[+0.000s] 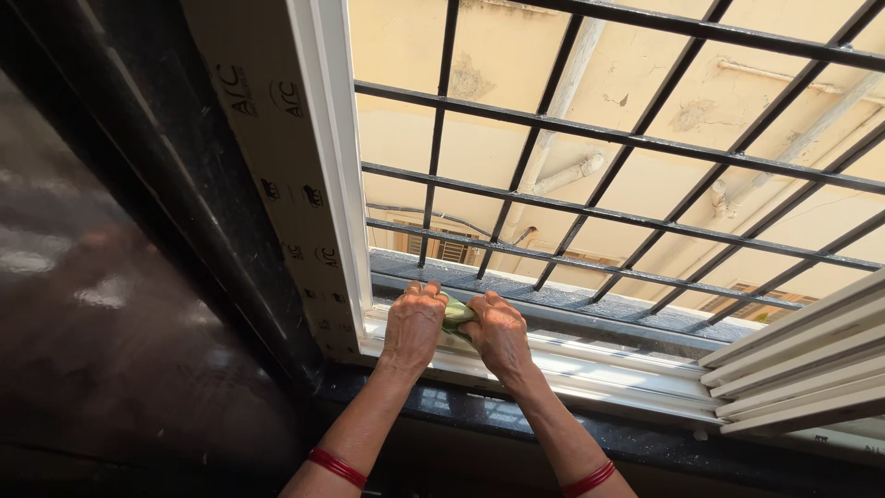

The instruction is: The person wipes the white window frame and black metal grille with a green cloth. The person repeatedly wipes the horizontal and vertical sections of the frame and grille, moving the cloth back and forth along the surfaces.

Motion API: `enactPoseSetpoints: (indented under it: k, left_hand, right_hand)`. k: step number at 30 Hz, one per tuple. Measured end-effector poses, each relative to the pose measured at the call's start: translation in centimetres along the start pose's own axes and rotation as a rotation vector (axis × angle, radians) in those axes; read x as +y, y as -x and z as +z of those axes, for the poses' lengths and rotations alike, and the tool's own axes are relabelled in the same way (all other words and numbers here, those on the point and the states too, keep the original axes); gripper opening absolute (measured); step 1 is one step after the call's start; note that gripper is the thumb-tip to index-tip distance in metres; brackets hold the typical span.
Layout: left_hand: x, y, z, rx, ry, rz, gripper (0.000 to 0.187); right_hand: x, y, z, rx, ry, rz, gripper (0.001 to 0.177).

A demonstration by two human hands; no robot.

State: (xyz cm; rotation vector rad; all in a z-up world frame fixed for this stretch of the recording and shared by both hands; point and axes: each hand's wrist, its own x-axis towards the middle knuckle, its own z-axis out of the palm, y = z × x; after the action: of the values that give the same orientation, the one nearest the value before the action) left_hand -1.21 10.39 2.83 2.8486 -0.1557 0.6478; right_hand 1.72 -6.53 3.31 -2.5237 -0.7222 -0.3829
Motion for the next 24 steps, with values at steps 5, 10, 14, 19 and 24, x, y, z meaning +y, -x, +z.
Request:
enactPoseSetpoints:
  k: [5,10,14,19,24]
  left_hand:
    - [-2.8,0.4,1.1,-0.193,-0.161,-0.005,0.016]
    - [-5.0,1.0,4.4,-0.024,-0.099,0.093,0.032]
    - [-4.2,0.3,6.4,-0.158,-0.009,0.101,0.019]
    - [1.7,-0.9,8.3,-0.178,0.041,0.163,0.017]
    - [9.6,-2.3,10.1,-0.233,0.094,0.214,0.015]
  right_hand:
    - [-2.1,-1.5,4.2,0.036,-0.007,-0.225,0.035]
    - [-1.6,-1.4,7.4,-0.03,-0.031,-0.239,0.036]
    - [0.6,-0.7,6.7,-0.214,-0.031,-0.071,0.039]
    - [5.0,1.8,3.5,-0.141,0.024,-0.006,0.041]
    - [10.8,5.0,-1.7,-0.068,0.048,-0.002,0.04]
